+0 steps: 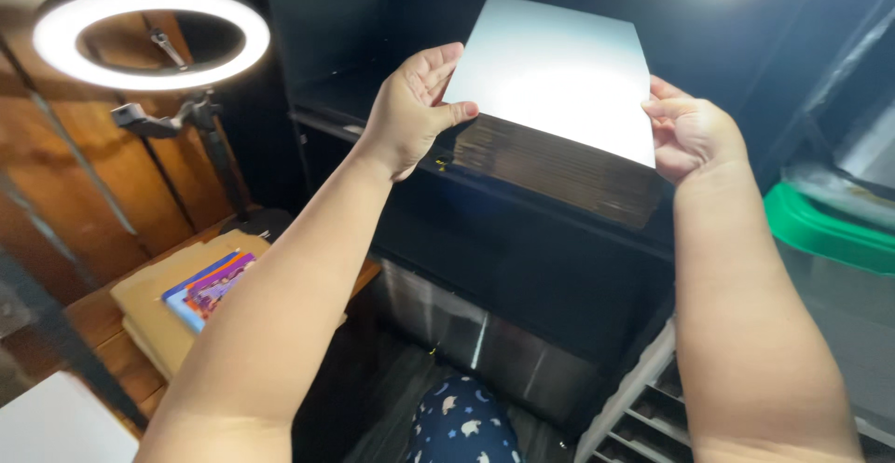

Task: The person repeatedly picks up a white sheet of paper from a stack on a wooden chair and places it onto a stack inside a black cabinet. The person handles the paper by hand, moving it between the chair and the cabinet multiple times.

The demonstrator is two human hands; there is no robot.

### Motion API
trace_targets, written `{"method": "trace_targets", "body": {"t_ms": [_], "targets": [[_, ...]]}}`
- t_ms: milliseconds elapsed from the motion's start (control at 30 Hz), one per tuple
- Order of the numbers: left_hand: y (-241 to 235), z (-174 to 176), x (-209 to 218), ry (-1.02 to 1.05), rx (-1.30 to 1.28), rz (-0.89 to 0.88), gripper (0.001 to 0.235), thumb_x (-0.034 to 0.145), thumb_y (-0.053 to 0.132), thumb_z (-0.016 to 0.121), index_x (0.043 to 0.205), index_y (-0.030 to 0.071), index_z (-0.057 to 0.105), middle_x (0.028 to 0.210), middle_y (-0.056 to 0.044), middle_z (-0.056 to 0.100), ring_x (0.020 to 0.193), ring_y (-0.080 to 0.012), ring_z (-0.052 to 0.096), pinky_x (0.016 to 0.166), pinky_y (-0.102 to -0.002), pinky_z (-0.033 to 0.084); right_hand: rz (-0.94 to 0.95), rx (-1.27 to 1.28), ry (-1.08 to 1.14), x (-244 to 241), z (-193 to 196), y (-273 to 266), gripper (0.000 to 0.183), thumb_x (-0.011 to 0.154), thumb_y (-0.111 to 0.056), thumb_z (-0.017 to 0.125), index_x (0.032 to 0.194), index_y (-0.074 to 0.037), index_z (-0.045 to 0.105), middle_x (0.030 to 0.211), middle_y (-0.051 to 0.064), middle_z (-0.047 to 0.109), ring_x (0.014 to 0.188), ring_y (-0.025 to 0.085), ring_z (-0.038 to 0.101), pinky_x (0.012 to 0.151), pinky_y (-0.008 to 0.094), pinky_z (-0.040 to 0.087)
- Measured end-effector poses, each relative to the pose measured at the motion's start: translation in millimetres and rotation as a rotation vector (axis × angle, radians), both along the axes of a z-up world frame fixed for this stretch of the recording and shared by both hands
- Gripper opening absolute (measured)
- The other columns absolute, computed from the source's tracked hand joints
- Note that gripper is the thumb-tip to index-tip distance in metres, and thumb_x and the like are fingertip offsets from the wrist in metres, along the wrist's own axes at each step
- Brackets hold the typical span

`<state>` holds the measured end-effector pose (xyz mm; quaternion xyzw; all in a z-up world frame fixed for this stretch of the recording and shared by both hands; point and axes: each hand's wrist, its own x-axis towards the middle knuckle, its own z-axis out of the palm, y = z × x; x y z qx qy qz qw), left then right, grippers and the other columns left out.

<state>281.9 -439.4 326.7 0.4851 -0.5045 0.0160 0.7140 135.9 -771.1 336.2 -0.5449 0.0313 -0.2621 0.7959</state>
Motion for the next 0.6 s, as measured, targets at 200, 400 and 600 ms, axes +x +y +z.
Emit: {"method": "trace_targets", "body": {"t_ms": [200,400,600], "targets": [[-77.0,-7.9,25.8,0.169,-0.035,-0.047,0.076,0.082,-0.015,0.081,0.149,0.002,0.049,0.151,-0.033,0.048,0.144,-0.042,0.042,0.116,-0.045,0.047,-0.224,0.111,-0.036,8.7,-12.0,-47.1,0.054,0.087,0.013,0.06,0.139,0.001,0.058,0.126,0.015,0.069,0.114,0.031,0.074,0.096,0.043,0.066],[-100.2,-14.1,40.4,0.287,0.063,-0.011,0.067,0.088,-0.013,0.074,0.147,0.01,0.055,0.15,-0.033,0.049,0.142,-0.0434,0.046,0.114,-0.047,0.047,-0.419,0.071,0.042,51.9,-40.7,-138.6,0.054,0.084,0.009,0.069,0.136,-0.004,0.059,0.12,0.018,0.069,0.102,0.028,0.077,0.079,0.033,0.073],[-101.4,-19.0,42.0,0.228,0.174,0.103,0.058,0.09,-0.006,0.073,0.142,0.014,0.061,0.147,-0.03,0.054,0.14,-0.0414,0.05,0.113,-0.046,0.047,-0.568,-0.06,0.186,40.5,-31.4,-91.2,0.056,0.079,0.003,0.079,0.133,-0.003,0.064,0.111,0.018,0.064,0.084,0.015,0.066,0.056,0.012,0.057]]}}
